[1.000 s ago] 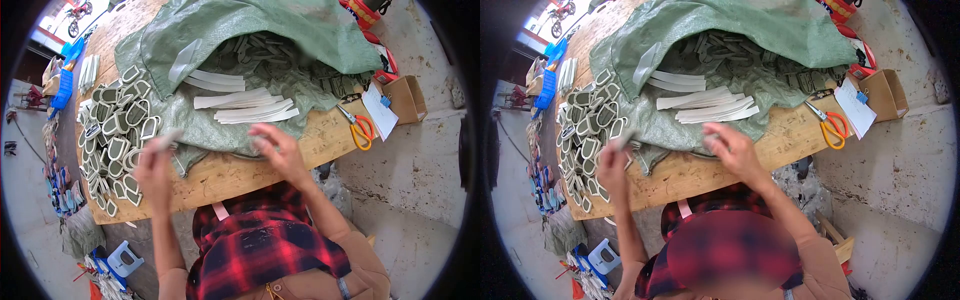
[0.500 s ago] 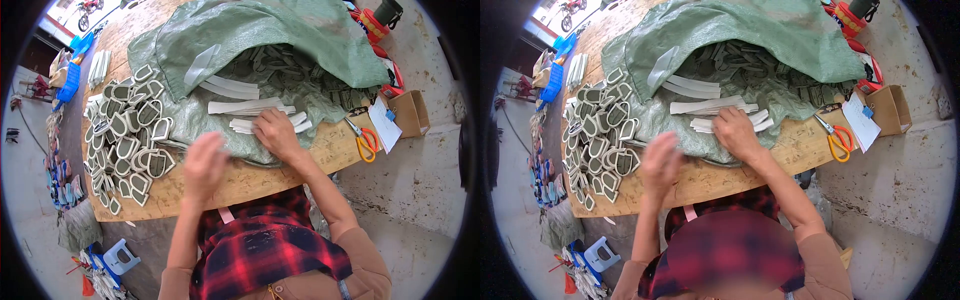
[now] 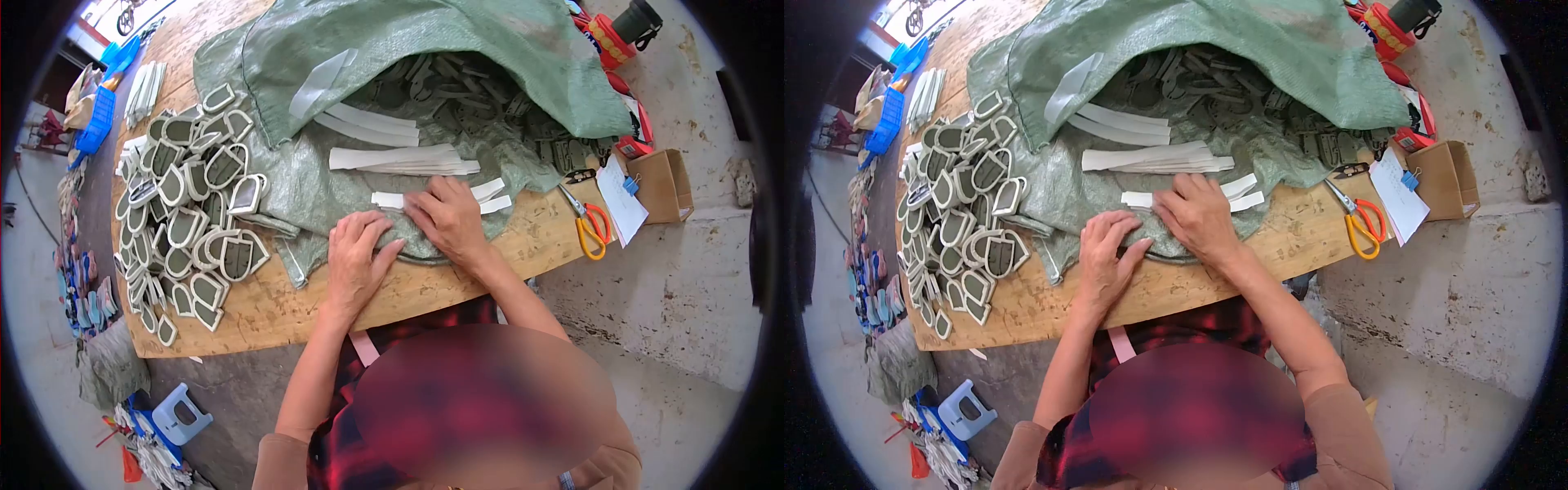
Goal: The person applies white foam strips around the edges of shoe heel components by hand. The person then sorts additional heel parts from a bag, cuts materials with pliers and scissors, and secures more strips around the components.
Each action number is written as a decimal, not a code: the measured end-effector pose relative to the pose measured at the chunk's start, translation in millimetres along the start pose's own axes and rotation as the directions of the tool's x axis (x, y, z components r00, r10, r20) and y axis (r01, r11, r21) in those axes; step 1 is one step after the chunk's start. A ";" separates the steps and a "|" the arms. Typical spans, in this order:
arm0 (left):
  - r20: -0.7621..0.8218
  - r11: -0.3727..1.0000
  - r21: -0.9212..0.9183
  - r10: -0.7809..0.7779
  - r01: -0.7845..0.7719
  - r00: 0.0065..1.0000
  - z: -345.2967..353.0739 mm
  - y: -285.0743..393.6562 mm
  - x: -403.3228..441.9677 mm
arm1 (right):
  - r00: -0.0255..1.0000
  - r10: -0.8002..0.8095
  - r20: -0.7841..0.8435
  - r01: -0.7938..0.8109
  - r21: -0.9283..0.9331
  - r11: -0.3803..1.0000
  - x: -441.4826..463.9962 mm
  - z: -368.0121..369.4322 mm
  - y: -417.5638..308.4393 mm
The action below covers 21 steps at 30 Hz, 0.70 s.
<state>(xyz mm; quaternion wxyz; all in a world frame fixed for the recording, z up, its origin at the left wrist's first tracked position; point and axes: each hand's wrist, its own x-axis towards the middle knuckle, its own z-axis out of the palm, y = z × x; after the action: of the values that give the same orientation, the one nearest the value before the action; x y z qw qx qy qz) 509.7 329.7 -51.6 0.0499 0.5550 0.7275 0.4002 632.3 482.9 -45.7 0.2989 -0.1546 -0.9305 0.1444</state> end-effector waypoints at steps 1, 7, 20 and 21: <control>-0.007 1.000 -0.007 -0.019 0.019 1.000 -0.1 0.4 -0.6 | 1.000 -0.003 -0.001 0.003 -0.018 1.000 -2.3 0.8 -1.5; -0.020 0.999 0.008 -0.050 0.050 0.999 0.6 3.5 2.8 | 0.998 -0.064 -0.029 0.061 -0.070 0.996 -5.6 1.5 -1.1; 0.035 0.957 0.207 0.198 -0.201 0.980 15.2 16.2 14.1 | 0.890 0.315 -0.330 -0.162 0.416 0.895 0.3 -8.8 8.9; 0.027 0.958 0.194 0.212 -0.213 0.977 14.1 14.4 15.3 | 0.830 0.351 -0.433 -0.178 0.391 0.903 10.8 -29.6 11.0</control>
<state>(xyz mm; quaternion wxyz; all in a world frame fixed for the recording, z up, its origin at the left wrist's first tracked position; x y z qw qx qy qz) 522.3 351.0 -46.3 -0.0461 0.6332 0.6995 0.3280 644.0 502.1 -21.1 0.5246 -0.2624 -0.7537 0.2964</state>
